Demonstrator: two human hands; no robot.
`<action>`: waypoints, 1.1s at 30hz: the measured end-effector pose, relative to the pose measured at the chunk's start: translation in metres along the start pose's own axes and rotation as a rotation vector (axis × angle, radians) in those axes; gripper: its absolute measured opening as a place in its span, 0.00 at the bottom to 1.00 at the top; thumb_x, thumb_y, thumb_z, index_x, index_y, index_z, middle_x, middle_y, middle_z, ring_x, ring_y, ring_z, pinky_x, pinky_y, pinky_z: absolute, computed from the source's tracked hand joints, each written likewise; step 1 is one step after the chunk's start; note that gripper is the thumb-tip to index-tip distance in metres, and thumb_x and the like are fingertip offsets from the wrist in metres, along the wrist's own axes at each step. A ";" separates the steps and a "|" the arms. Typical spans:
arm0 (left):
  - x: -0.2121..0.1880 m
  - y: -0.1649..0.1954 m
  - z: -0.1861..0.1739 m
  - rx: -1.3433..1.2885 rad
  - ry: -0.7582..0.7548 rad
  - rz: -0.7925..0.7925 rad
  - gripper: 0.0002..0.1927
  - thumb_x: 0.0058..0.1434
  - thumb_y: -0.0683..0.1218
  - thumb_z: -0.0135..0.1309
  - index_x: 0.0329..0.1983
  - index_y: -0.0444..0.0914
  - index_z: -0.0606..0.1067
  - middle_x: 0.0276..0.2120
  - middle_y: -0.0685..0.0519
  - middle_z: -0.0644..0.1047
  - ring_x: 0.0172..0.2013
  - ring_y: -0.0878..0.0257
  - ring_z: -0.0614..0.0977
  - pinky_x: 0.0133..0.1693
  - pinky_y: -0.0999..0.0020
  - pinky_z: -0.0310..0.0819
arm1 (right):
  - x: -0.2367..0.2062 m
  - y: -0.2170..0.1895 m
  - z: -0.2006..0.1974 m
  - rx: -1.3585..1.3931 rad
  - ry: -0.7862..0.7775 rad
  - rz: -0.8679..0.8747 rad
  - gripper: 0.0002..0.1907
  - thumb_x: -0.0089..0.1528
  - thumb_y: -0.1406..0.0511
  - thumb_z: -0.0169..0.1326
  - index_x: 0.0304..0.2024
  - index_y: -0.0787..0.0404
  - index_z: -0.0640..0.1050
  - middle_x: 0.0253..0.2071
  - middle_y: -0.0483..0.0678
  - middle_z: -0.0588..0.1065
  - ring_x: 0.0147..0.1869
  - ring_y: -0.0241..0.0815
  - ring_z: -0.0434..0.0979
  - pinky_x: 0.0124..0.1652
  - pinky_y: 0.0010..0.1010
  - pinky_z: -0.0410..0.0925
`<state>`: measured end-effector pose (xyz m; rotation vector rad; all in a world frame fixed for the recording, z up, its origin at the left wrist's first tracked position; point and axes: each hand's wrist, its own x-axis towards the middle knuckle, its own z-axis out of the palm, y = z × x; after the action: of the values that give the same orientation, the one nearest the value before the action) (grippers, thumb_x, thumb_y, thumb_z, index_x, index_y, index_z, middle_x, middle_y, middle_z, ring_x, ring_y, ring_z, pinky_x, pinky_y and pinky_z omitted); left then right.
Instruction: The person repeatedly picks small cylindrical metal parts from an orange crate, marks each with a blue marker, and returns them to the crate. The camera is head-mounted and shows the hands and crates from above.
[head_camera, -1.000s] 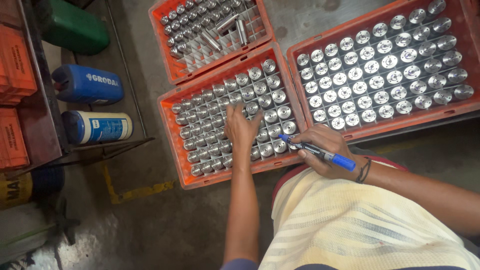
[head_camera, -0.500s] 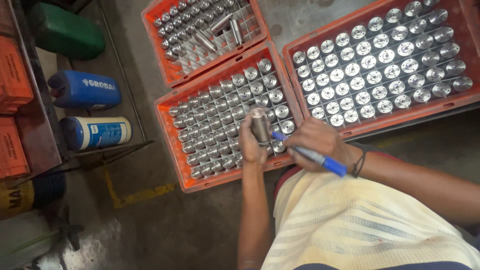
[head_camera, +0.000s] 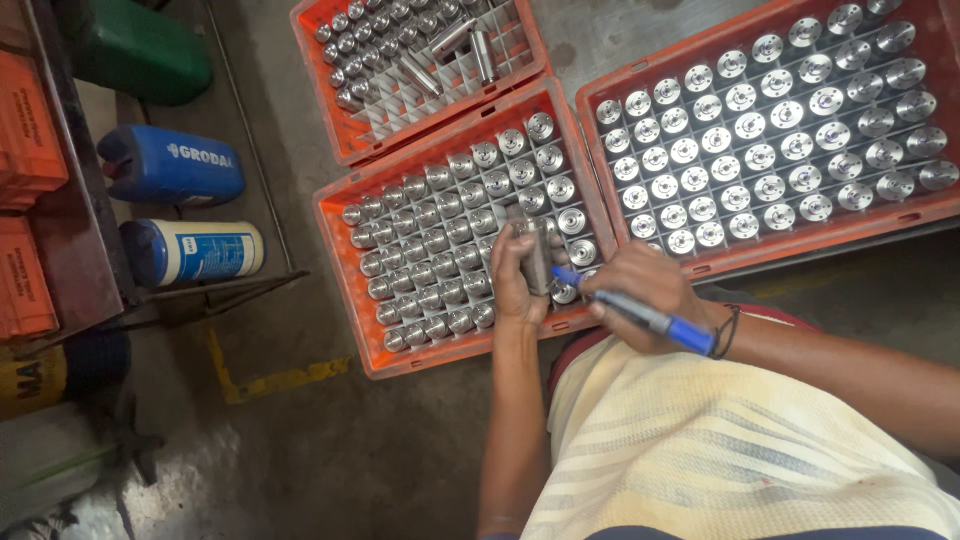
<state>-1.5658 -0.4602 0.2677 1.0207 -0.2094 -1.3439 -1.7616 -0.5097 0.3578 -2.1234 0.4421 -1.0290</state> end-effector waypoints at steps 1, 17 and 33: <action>0.001 0.002 0.000 -0.060 -0.032 -0.021 0.20 0.64 0.48 0.49 0.56 0.36 0.66 0.33 0.44 0.79 0.29 0.57 0.83 0.33 0.63 0.82 | 0.000 0.000 0.000 0.004 0.051 0.037 0.11 0.56 0.69 0.62 0.41 0.63 0.78 0.36 0.50 0.78 0.38 0.49 0.77 0.41 0.39 0.68; 0.035 0.043 0.020 1.639 0.224 0.406 0.25 0.49 0.51 0.70 0.48 0.35 0.80 0.46 0.45 0.78 0.41 0.49 0.82 0.42 0.54 0.76 | -0.012 0.007 -0.005 -0.048 0.101 0.227 0.14 0.58 0.70 0.62 0.46 0.66 0.79 0.40 0.54 0.79 0.42 0.47 0.80 0.41 0.35 0.71; 0.007 0.014 0.029 0.273 -0.095 0.116 0.20 0.74 0.52 0.38 0.55 0.34 0.74 0.42 0.51 0.79 0.31 0.67 0.75 0.30 0.69 0.73 | 0.001 0.007 -0.006 -0.121 0.061 -0.052 0.12 0.54 0.69 0.59 0.41 0.63 0.79 0.32 0.49 0.77 0.34 0.47 0.76 0.38 0.39 0.67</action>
<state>-1.5733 -0.4816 0.2918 1.1536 -0.5269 -1.2817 -1.7655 -0.5178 0.3559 -2.2255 0.4928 -1.1247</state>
